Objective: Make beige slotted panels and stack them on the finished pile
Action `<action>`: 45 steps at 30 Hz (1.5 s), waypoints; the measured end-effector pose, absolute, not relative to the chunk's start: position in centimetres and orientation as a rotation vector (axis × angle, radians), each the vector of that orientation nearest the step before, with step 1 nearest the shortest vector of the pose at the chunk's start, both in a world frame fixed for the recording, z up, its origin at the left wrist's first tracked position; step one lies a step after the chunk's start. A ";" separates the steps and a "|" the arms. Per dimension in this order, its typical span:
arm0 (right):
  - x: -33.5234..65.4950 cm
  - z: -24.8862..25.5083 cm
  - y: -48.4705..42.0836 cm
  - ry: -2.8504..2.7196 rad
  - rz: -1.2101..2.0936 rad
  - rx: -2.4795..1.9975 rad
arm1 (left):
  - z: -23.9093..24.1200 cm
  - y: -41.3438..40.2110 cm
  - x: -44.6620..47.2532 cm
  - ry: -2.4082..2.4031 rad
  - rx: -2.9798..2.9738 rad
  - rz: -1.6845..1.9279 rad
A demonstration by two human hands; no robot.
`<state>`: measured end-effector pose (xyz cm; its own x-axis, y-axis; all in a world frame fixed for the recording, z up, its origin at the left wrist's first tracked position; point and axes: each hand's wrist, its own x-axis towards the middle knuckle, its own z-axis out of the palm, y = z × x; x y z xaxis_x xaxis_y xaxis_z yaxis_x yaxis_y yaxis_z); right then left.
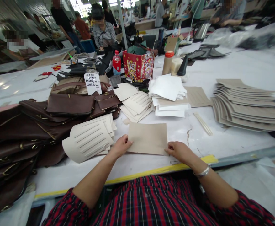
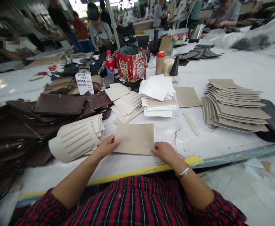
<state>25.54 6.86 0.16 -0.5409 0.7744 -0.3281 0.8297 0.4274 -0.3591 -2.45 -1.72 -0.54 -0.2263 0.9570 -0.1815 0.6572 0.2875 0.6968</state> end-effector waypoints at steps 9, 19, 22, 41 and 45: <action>25.4 0.4 6.7 2.542 -0.747 1.444 | -1.5 -2.0 -1.5 2.120 1.483 0.670; 25.5 0.5 6.6 2.553 -0.764 1.450 | -1.6 -1.8 -1.5 2.133 1.548 0.679; 25.5 0.5 6.6 2.560 -0.769 1.443 | -1.8 -1.9 -1.6 2.118 1.558 0.674; 25.4 0.6 6.7 2.537 -0.763 1.447 | -2.8 -2.3 -1.4 2.100 1.673 0.706; 25.4 0.6 6.7 2.523 -0.774 1.465 | -3.1 -2.3 -1.6 2.078 1.692 0.718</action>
